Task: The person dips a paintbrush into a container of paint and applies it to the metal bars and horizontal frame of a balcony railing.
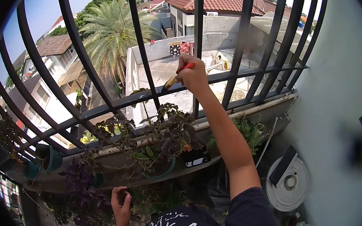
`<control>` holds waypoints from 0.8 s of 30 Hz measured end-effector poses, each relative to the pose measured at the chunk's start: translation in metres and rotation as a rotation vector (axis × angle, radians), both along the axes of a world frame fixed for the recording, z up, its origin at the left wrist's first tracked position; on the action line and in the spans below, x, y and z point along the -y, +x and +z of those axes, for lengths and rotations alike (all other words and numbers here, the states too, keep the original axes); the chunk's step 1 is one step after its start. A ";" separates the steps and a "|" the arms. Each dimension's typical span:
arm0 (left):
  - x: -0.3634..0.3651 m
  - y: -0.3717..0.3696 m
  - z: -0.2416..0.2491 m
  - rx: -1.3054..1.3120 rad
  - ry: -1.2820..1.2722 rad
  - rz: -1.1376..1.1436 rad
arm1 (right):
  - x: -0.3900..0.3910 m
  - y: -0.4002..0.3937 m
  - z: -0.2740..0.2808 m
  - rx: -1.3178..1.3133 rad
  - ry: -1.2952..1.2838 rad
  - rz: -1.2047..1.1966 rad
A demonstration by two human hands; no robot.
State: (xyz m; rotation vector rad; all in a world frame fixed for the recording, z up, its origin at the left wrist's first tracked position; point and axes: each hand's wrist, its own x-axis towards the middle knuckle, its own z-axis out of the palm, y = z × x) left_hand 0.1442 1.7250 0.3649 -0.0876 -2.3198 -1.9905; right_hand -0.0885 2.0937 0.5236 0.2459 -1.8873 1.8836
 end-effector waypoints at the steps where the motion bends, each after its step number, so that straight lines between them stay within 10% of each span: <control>1: 0.000 0.000 0.000 -0.001 -0.001 -0.007 | 0.008 0.002 -0.004 -0.009 -0.082 0.040; 10: 0.006 0.001 0.001 -0.004 0.026 0.007 | 0.002 0.027 -0.006 -0.280 0.511 -0.698; 16: 0.015 0.004 -0.011 -0.003 0.026 0.008 | 0.005 0.023 -0.031 -0.333 0.068 -0.463; 24: 0.023 0.005 -0.008 -0.007 0.062 0.012 | -0.020 0.020 -0.033 -0.377 0.426 -0.677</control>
